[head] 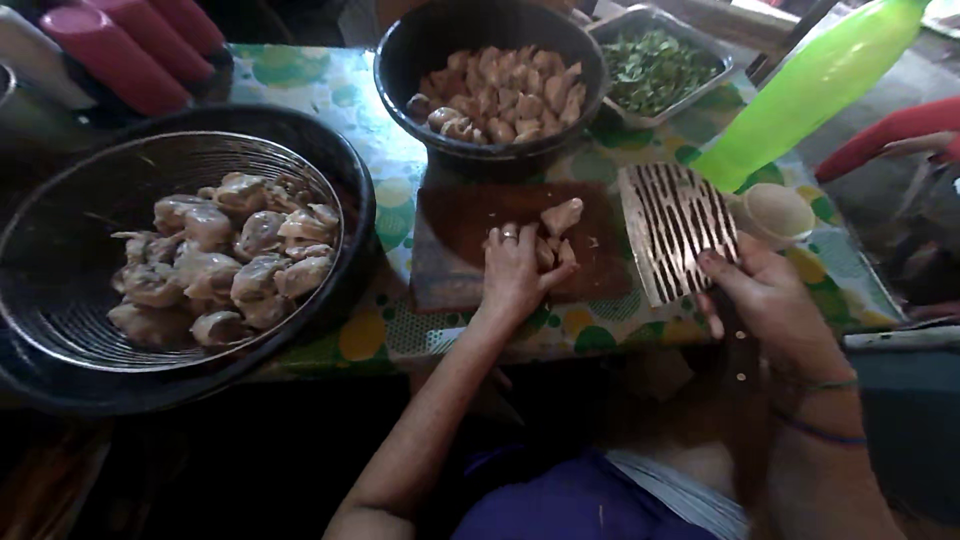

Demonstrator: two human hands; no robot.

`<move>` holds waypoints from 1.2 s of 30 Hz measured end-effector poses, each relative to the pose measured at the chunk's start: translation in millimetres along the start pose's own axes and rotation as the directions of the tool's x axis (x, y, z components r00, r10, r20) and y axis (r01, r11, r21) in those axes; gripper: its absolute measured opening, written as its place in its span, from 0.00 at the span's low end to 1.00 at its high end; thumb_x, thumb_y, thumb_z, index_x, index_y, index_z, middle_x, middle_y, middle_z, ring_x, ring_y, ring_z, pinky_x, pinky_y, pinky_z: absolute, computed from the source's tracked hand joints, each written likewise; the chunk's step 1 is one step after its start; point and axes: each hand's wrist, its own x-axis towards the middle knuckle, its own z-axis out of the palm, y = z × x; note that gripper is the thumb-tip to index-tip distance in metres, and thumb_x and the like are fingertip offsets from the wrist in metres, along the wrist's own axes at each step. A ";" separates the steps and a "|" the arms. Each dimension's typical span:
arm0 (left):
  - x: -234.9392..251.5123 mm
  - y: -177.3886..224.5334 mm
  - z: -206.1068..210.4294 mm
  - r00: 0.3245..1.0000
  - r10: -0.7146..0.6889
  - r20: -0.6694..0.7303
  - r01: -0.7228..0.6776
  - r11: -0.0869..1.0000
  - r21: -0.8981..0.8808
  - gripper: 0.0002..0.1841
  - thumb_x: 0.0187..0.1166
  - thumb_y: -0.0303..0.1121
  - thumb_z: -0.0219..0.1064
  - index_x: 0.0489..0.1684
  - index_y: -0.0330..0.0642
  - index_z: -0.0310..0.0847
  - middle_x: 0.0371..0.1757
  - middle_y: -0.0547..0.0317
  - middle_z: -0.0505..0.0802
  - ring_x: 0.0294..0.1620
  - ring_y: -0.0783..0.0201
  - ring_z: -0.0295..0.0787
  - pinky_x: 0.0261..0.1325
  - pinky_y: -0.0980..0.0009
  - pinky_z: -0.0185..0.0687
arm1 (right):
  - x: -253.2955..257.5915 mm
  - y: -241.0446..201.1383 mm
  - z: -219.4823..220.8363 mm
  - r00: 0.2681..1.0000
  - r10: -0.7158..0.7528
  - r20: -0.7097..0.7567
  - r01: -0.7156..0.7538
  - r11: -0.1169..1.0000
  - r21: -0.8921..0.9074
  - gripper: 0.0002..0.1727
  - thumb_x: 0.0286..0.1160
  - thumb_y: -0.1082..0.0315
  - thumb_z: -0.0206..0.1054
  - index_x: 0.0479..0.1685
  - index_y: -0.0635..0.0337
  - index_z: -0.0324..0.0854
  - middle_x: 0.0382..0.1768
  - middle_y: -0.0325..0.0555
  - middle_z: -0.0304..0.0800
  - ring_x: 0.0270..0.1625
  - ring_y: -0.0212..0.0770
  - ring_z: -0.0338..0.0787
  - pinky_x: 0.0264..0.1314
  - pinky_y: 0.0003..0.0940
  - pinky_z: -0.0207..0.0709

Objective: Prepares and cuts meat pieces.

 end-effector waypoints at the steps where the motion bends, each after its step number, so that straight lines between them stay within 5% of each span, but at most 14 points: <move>1: 1.7 6.0 5.2 0.999 -0.031 0.011 0.031 0.999 0.008 0.39 0.68 0.54 0.81 0.69 0.30 0.81 0.67 0.28 0.84 0.72 0.27 0.76 0.72 0.33 0.71 | 2.3 4.1 0.3 1.000 0.006 -0.022 -0.005 1.000 0.013 0.09 0.90 0.66 0.52 0.58 0.57 0.73 0.19 0.33 0.81 0.11 0.26 0.78 0.11 0.20 0.77; 5: 9.3 26.5 7.1 0.998 -0.051 0.043 0.050 0.999 0.019 0.28 0.78 0.47 0.73 0.64 0.31 0.83 0.66 0.29 0.85 0.72 0.28 0.77 0.73 0.35 0.73 | 3.4 13.2 7.1 0.995 0.061 -0.082 -0.057 0.997 0.051 0.14 0.91 0.65 0.54 0.64 0.63 0.71 0.22 0.36 0.81 0.13 0.28 0.78 0.13 0.24 0.77; 11: 11.3 37.6 1.8 0.998 -0.002 0.066 -0.006 0.993 0.115 0.24 0.76 0.45 0.75 0.61 0.33 0.87 0.63 0.28 0.87 0.70 0.28 0.80 0.69 0.37 0.78 | 5.0 23.7 1.5 0.995 0.074 -0.060 -0.064 0.987 0.149 0.16 0.89 0.63 0.55 0.67 0.62 0.73 0.22 0.40 0.82 0.12 0.32 0.79 0.13 0.28 0.77; 19: 0.8 42.8 9.4 0.992 0.107 -0.066 -0.090 0.972 0.218 0.14 0.77 0.38 0.73 0.44 0.32 0.90 0.50 0.32 0.91 0.52 0.33 0.92 0.44 0.42 0.89 | 0.1 30.3 -2.3 0.997 0.036 -0.072 -0.022 0.980 0.197 0.14 0.88 0.65 0.55 0.63 0.62 0.74 0.23 0.39 0.83 0.12 0.31 0.79 0.13 0.25 0.78; 28: 21.8 38.3 -21.0 0.991 -0.052 0.125 0.019 0.969 0.248 0.18 0.84 0.40 0.67 0.53 0.30 0.88 0.60 0.30 0.90 0.57 0.34 0.91 0.57 0.39 0.84 | -0.8 30.7 3.6 0.994 0.052 -0.097 -0.032 0.980 0.196 0.13 0.88 0.66 0.56 0.62 0.63 0.75 0.22 0.39 0.82 0.12 0.29 0.79 0.12 0.25 0.77; 36: 11.2 30.2 -51.4 0.991 -0.120 0.053 0.110 0.979 0.169 0.19 0.84 0.44 0.67 0.52 0.33 0.90 0.59 0.35 0.91 0.59 0.41 0.91 0.61 0.44 0.84 | -7.5 28.3 15.2 0.985 0.069 -0.157 -0.061 0.996 0.059 0.19 0.90 0.66 0.53 0.73 0.66 0.68 0.21 0.35 0.82 0.12 0.26 0.78 0.13 0.24 0.77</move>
